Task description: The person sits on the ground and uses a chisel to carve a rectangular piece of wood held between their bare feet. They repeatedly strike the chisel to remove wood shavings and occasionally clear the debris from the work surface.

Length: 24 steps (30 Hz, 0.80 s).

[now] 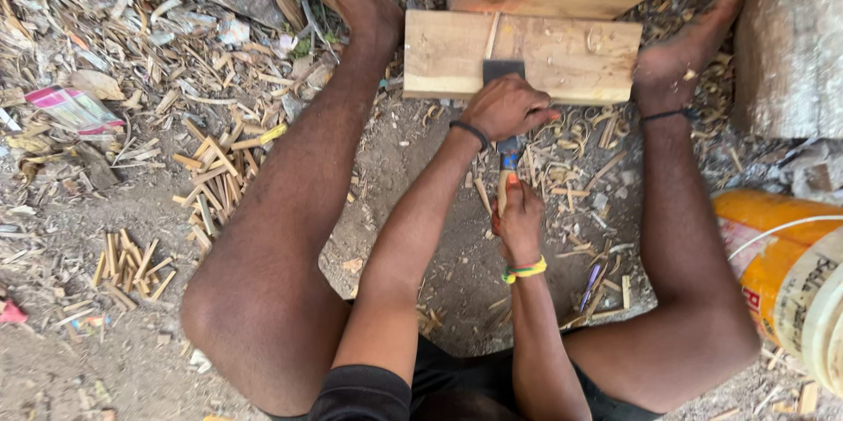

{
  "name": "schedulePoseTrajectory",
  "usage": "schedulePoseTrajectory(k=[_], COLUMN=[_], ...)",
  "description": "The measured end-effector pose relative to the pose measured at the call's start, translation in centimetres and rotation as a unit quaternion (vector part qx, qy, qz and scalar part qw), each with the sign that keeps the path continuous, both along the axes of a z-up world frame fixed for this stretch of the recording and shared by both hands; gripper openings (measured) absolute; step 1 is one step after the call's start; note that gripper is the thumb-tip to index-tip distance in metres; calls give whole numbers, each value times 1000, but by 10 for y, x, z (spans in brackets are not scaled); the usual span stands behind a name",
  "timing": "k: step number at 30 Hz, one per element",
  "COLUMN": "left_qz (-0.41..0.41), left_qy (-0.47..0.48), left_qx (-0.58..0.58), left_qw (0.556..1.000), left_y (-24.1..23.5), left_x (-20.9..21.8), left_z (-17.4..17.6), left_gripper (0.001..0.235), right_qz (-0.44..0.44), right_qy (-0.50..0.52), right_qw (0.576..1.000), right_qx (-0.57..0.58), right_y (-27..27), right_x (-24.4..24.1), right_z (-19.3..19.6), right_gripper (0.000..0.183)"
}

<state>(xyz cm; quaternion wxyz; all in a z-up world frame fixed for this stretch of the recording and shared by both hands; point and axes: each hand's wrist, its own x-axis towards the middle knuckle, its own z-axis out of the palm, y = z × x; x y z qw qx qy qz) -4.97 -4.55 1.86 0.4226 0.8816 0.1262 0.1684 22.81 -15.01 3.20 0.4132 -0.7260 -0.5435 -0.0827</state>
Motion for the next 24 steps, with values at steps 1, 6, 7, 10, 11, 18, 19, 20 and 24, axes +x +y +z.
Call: schedulePoseTrajectory(k=[1, 6, 7, 10, 11, 18, 19, 20, 24], left_qz=[-13, -39, -30, -28, -15, 42, 52, 52, 12], left_qy=[17, 67, 44, 45, 38, 69, 66, 40, 58], left_qx=[-13, 22, 25, 5, 7, 3, 8, 14, 11], left_qw=[1000, 997, 998, 999, 999, 997, 996, 998, 998], left_y=[-1, 6, 2, -2, -2, -9, -8, -7, -3], left_x=[1, 1, -1, 4, 5, 16, 17, 17, 12], left_z=[-2, -3, -5, -5, -4, 5, 5, 4, -5], left_gripper=[37, 42, 42, 37, 37, 35, 34, 32, 34], right_qz=[-7, -3, -3, -4, -1, 11, 12, 13, 1], right_qy=[3, 54, 60, 53, 41, 14, 7, 0, -4], right_qw=[1000, 998, 998, 999, 999, 1000, 1000, 1000, 1000], right_qx=[-8, 7, 4, 0, 2, 14, 17, 20, 13], right_y=[-4, 1, -3, -5, -3, -5, -4, -2, -12], right_x=[3, 12, 11, 13, 13, 9, 11, 13, 30], right_z=[-5, -12, -13, -13, -12, -8, -9, -11, -31], right_gripper=[104, 90, 89, 83, 84, 98, 97, 96, 78])
